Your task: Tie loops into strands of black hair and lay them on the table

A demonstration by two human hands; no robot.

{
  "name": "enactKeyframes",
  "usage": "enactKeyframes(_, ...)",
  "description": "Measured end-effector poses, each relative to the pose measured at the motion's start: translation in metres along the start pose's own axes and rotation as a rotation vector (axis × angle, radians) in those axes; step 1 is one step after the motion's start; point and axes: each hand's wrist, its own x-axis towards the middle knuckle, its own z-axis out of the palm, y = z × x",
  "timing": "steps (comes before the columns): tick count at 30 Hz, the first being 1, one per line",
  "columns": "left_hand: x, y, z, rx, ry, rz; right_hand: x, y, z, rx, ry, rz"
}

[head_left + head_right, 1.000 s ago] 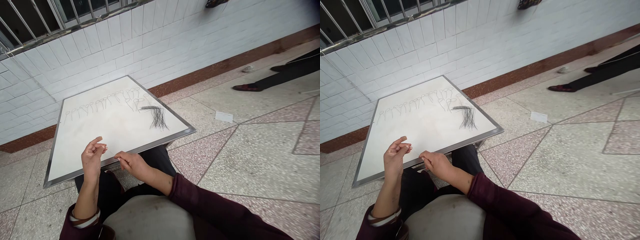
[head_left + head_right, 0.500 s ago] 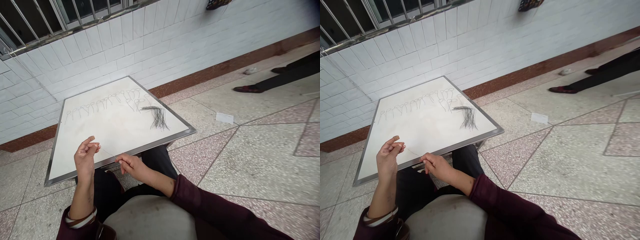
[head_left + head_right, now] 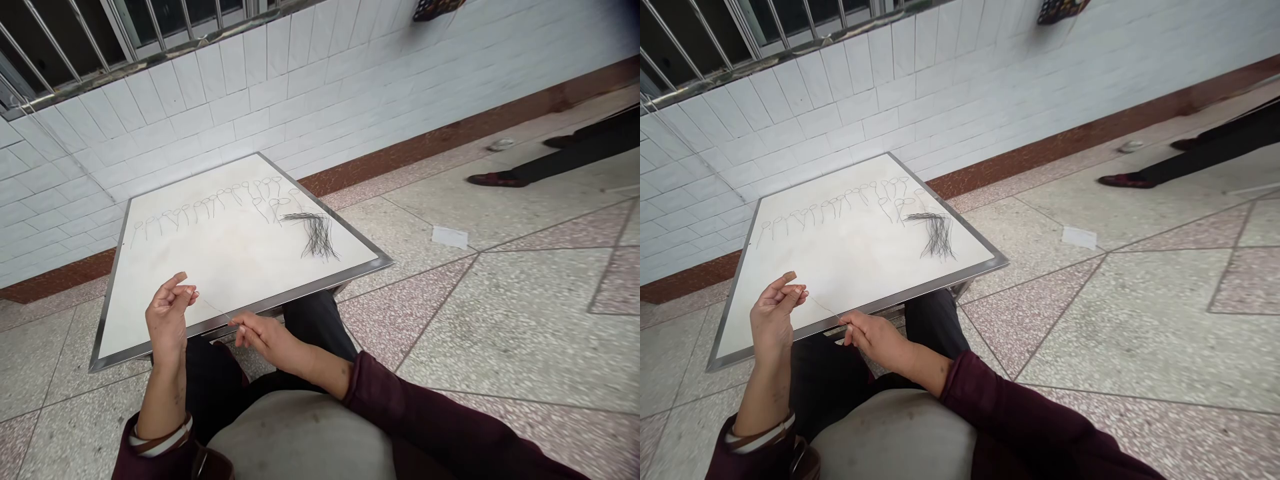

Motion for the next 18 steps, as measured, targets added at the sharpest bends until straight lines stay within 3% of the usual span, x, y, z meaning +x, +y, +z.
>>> enactKeyframes(6, 0.007, 0.005, -0.011, 0.0, 0.047, 0.019, -0.013, 0.011, -0.009, 0.032, -0.137, -0.001)
enactKeyframes(8, 0.009, 0.008, -0.015, 0.008, 0.049, 0.015, -0.013, 0.019, -0.017, 0.045, -0.084, 0.049)
enactKeyframes(12, 0.009, 0.012, -0.016, 0.025, 0.013, -0.01, 0.001, 0.017, -0.037, 0.088, 0.151, 0.135)
enactKeyframes(15, 0.005, 0.01, -0.01, 0.039, -0.02, -0.019, 0.017, -0.001, -0.045, 0.019, 0.176, 0.093)
enactKeyframes(18, 0.001, 0.008, -0.003, 0.072, -0.05, -0.03, 0.028, -0.017, -0.038, -0.114, 0.149, 0.063)
